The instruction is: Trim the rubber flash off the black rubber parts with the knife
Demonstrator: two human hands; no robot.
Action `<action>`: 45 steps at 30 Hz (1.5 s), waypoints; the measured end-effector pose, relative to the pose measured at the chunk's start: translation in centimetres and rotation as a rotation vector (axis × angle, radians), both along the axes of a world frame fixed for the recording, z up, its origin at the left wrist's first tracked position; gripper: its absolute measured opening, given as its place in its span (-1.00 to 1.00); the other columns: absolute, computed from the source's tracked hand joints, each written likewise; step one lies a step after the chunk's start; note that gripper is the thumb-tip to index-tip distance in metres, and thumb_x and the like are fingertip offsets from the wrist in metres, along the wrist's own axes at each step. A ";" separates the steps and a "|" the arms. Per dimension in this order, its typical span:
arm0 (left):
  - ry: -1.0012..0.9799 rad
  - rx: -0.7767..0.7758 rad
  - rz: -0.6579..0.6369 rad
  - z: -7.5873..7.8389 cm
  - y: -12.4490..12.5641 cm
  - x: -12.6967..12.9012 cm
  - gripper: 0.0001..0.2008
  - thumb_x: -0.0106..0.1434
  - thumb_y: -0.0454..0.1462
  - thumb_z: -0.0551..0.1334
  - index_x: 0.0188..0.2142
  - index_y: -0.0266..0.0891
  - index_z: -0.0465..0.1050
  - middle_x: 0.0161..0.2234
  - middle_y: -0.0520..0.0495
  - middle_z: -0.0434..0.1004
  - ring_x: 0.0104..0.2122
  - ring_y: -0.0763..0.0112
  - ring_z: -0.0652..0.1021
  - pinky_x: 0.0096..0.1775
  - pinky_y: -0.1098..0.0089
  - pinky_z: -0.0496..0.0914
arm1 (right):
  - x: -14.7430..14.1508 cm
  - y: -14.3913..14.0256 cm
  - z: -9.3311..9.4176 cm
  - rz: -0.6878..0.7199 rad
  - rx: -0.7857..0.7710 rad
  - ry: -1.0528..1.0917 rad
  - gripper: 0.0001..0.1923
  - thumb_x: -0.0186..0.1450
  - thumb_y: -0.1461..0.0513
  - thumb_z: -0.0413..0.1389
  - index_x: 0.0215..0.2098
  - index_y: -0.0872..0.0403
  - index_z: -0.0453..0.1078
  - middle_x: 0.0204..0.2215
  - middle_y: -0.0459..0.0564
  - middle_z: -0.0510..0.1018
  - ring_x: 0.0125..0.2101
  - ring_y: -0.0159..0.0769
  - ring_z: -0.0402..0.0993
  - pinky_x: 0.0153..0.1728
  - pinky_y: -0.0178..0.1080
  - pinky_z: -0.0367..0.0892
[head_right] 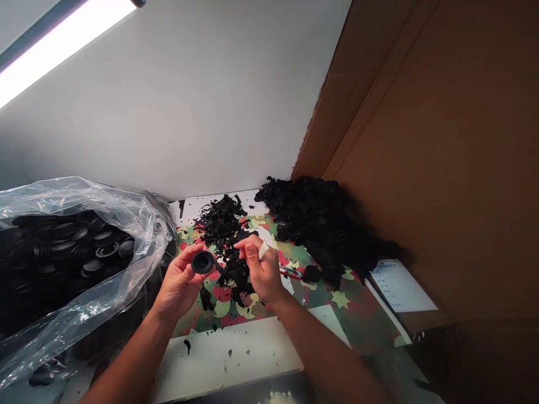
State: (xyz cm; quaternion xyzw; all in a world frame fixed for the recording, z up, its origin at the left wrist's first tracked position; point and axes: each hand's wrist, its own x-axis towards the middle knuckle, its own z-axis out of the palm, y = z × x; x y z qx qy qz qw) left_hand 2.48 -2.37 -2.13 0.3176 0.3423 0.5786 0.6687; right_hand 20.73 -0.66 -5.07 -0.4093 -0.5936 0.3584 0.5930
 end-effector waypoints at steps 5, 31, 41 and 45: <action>-0.039 0.005 -0.025 0.3 -0.2 -0.1 -0.56 -0.06 -0.17 0.58 -0.16 -0.21 0.66 -0.19 -0.13 0.69 -0.20 0.26 0.68 -0.11 0.37 0.54 | 3.0 0.3 2.0 -0.044 0.050 -0.367 -0.68 0.47 0.17 -0.12 -0.20 0.02 0.47 -0.32 0.01 0.51 -0.32 -0.26 0.47 -0.36 -0.25 0.33; 0.051 0.066 0.062 0.0 0.1 0.4 -0.57 -0.25 -0.22 0.64 -0.33 -0.22 0.66 -0.41 -0.01 0.61 -0.48 0.46 0.55 -0.48 0.52 0.46 | 3.6 -2.9 2.6 0.215 -0.119 -0.069 -0.62 0.40 -0.12 0.04 -0.24 0.01 0.31 -0.54 -0.16 0.41 -0.58 -0.39 0.27 -0.55 -0.33 0.25; 0.102 0.131 0.069 0.4 -0.2 0.5 -0.58 -0.27 -0.17 0.64 -0.39 -0.24 0.65 -0.46 0.00 0.53 -0.49 0.47 0.52 -0.51 0.55 0.43 | 0.5 -3.6 3.1 0.196 0.267 -0.319 -0.72 0.49 0.10 0.02 -0.02 0.01 0.51 -0.39 -0.02 0.60 -0.42 -0.31 0.52 -0.43 -0.28 0.43; 0.099 0.114 0.102 0.5 -0.3 0.6 -0.56 -0.32 -0.16 0.65 -0.41 -0.23 0.66 -0.47 0.00 0.53 -0.46 0.46 0.53 -0.47 0.54 0.45 | 0.0 -3.9 2.6 0.168 0.295 -0.306 -0.78 0.47 0.19 0.06 -0.02 0.01 0.52 -0.44 -0.06 0.58 -0.48 -0.34 0.48 -0.48 -0.31 0.39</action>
